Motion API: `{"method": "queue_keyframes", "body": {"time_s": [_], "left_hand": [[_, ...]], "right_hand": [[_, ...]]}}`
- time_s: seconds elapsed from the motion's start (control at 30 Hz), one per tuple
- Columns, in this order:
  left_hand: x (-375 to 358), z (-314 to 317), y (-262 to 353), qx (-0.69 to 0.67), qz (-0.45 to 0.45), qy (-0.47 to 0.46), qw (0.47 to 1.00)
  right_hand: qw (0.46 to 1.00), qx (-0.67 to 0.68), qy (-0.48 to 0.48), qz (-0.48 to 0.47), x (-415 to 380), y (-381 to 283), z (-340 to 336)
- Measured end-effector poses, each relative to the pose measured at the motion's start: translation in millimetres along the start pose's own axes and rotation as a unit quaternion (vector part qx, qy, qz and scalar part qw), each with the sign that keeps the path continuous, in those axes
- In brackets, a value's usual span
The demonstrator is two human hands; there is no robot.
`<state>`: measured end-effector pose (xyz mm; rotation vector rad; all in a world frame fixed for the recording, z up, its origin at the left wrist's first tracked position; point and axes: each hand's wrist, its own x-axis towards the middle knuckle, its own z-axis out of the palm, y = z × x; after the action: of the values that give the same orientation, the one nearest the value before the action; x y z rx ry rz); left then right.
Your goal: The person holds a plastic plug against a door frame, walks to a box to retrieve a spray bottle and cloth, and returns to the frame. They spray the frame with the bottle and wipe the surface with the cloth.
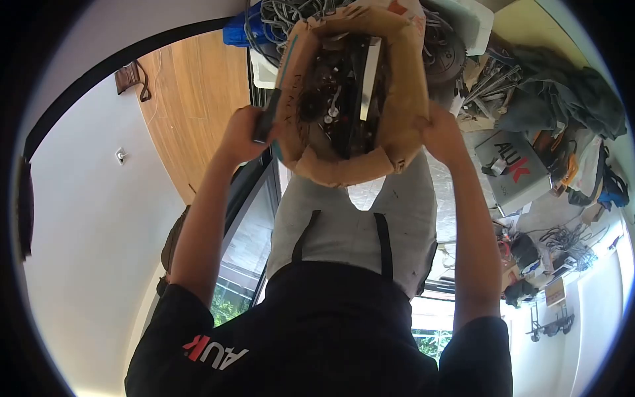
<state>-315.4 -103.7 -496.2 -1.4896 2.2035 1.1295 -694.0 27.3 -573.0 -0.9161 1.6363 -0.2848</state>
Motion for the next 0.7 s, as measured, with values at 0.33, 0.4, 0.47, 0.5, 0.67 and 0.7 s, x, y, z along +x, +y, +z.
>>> {"method": "queue_keyframes", "body": {"time_s": [0.33,0.4,0.47,0.5,0.67,0.7], "left_hand": [[9,38,-29,-0.097,-0.007,0.017,0.995],[9,36,-21,-0.069,-0.013,0.006,0.997],[6,35,-15,-0.073,-0.024,0.008,0.997],[7,36,-18,-0.081,-0.036,0.006,0.996],[7,47,-32,-0.107,-0.027,0.037,0.993],[7,48,-30,-0.096,-0.021,0.036,0.994]], "right_hand": [[0.995,-0.082,0.06,0.011,16,21,25],[0.983,-0.138,0.117,0.034,9,-1,24],[0.958,-0.151,0.236,-0.059,-2,-14,34],[0.96,-0.111,0.251,-0.055,-8,-29,33],[0.981,0.05,0.175,-0.065,-4,-73,94],[0.991,0.078,0.113,-0.002,2,-79,109]]}}
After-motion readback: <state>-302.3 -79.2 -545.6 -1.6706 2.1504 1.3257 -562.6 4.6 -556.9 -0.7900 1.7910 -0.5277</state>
